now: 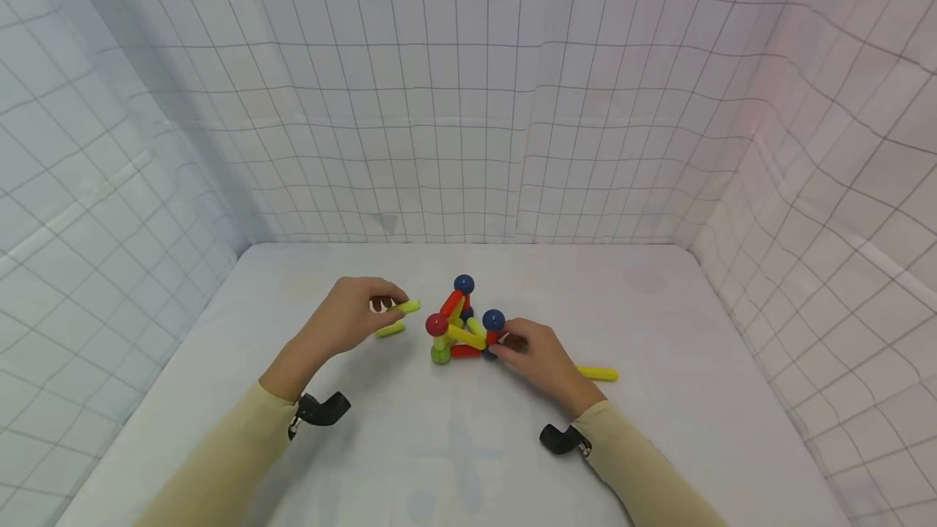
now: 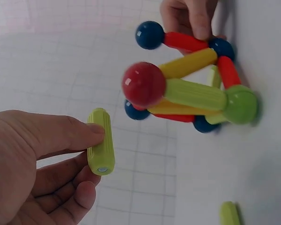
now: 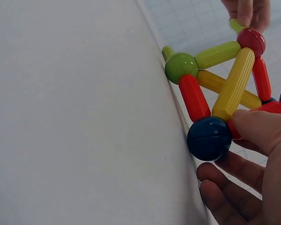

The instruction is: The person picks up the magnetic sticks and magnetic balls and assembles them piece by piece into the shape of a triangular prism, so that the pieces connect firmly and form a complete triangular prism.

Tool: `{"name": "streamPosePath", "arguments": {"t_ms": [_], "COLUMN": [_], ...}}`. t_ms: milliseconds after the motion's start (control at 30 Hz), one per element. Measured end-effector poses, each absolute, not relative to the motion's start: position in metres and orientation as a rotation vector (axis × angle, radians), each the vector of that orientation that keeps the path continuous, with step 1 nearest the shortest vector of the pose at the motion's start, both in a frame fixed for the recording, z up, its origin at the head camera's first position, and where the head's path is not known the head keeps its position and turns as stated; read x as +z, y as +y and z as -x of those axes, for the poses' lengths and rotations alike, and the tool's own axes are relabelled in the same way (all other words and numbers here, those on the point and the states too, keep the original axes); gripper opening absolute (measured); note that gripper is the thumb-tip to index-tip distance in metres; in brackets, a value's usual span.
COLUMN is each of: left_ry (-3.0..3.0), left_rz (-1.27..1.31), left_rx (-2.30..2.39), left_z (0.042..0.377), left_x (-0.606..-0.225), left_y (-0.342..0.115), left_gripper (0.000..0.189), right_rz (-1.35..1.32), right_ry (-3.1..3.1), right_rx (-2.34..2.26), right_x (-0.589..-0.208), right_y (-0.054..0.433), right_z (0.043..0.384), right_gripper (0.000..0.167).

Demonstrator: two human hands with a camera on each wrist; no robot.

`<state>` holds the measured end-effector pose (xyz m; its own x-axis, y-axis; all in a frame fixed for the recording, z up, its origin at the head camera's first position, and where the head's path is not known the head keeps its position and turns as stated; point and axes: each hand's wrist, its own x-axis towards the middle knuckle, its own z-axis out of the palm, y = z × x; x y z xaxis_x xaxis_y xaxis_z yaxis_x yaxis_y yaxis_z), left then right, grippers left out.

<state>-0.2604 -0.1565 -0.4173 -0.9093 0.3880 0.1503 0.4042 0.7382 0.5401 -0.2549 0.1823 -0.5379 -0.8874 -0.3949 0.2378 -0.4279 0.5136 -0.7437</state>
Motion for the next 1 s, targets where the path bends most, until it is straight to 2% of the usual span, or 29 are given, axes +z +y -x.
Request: {"name": "streamPosePath", "arguments": {"t_ms": [300,667,1000], "left_ry": [-2.850,-2.853,-2.888], "left_rz": [0.869,0.919,0.992], "left_rx": [-0.930,-1.026,-1.052], "left_z": [0.259,0.267,0.268], "left_x": [-0.387,-0.391,-0.401], "left_y": [-0.123,-0.096,-0.081], "left_gripper": [0.012,0.014,0.014], "right_rz": [-0.727,-0.766,-0.763], "right_ry": [-2.711,-2.718,-2.715], "right_rx": [1.332,1.314,1.309], "right_x": [-0.538,-0.540,-0.540], "right_y": [0.183,0.183,0.184], "right_z": [0.256,0.257,0.256], "right_gripper": [0.015,0.023,0.024]}}
